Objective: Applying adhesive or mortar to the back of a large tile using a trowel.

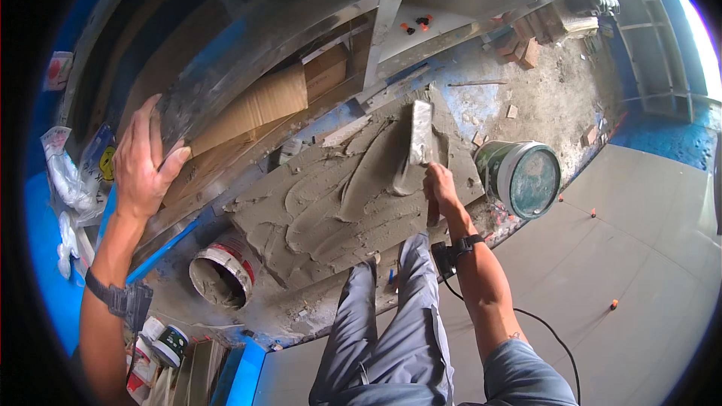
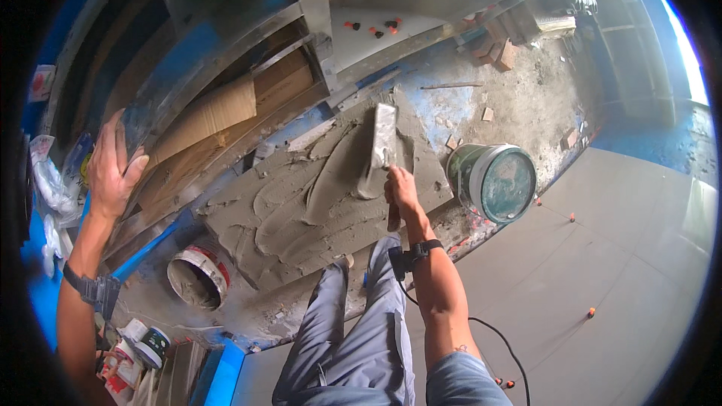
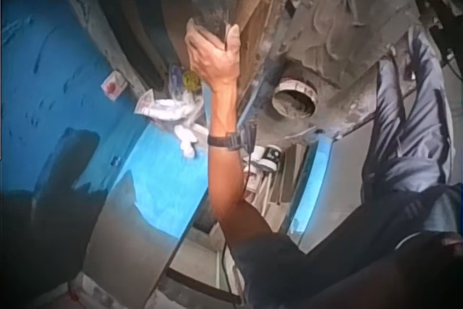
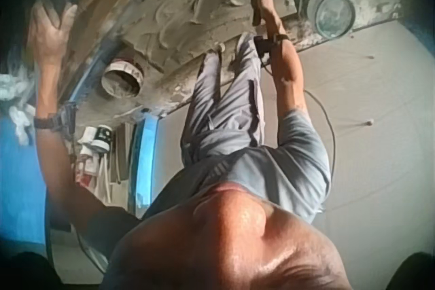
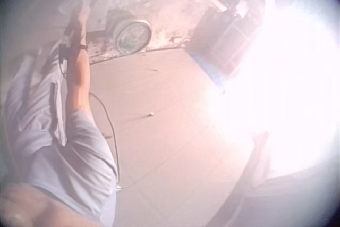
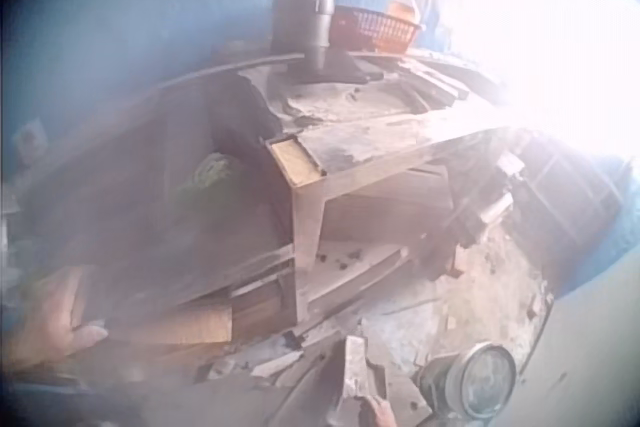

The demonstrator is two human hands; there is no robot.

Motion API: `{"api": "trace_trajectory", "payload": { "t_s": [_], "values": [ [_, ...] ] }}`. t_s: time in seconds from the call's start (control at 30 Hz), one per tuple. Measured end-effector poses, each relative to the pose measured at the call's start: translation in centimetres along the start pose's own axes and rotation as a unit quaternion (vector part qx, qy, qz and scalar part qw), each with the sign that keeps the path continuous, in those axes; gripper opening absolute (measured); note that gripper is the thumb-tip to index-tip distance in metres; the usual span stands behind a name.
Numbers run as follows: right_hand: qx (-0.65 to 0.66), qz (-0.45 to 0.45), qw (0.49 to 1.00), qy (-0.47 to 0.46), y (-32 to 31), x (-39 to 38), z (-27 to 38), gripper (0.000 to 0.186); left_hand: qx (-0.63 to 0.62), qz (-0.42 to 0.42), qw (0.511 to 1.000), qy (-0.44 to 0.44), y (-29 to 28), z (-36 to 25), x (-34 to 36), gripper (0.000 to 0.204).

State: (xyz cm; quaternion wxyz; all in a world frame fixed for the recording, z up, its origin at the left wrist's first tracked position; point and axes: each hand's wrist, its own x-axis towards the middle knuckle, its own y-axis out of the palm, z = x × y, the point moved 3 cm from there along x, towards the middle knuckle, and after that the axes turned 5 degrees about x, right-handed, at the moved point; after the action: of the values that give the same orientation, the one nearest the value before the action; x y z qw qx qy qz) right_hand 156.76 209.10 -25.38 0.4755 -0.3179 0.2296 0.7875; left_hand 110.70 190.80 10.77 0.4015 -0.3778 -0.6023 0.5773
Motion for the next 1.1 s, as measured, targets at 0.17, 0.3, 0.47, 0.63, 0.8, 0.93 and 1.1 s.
{"api": "trace_trajectory", "payload": {
  "t_s": [0.17,0.3,0.47,0.63,0.8,0.93,1.1],
  "values": [
    [-0.056,0.064,0.996,0.035,8.3,-5.4,-7.5,0.031,0.004,0.032,0.999,-0.024,-0.7,0.2,-0.5,0.077],
    [-0.426,0.094,0.881,-0.185,8.6,-6.3,-11.2,0.042,-0.013,0.006,1.0,-0.006,0.1,-1.3,0.7,0.076],
    [-0.632,0.146,0.745,-0.152,9.7,-4.9,-3.9,0.038,0.003,0.003,1.0,-0.006,-0.3,0.9,-1.1,0.074],
    [-0.496,-0.076,0.844,-0.188,5.8,-4.0,-4.1,0.038,0.015,-0.046,0.999,0.022,-0.3,0.2,-0.2,0.072],
    [-0.367,0.1,0.925,-0.023,5.0,-6.4,-7.9,0.043,0.022,-0.061,0.997,0.042,0.2,-0.1,-0.2,0.076],
    [-0.571,0.057,0.81,-0.122,1.7,-7.5,-2.5,0.04,0.027,-0.062,0.997,0.038,-0.2,0.8,-0.6,0.078],
    [-0.406,-0.021,0.909,-0.087,-1.2,-4.9,2.8,0.039,0.0,-0.061,0.998,0.026,-0.1,0.5,-0.4,0.075]
  ]
}}
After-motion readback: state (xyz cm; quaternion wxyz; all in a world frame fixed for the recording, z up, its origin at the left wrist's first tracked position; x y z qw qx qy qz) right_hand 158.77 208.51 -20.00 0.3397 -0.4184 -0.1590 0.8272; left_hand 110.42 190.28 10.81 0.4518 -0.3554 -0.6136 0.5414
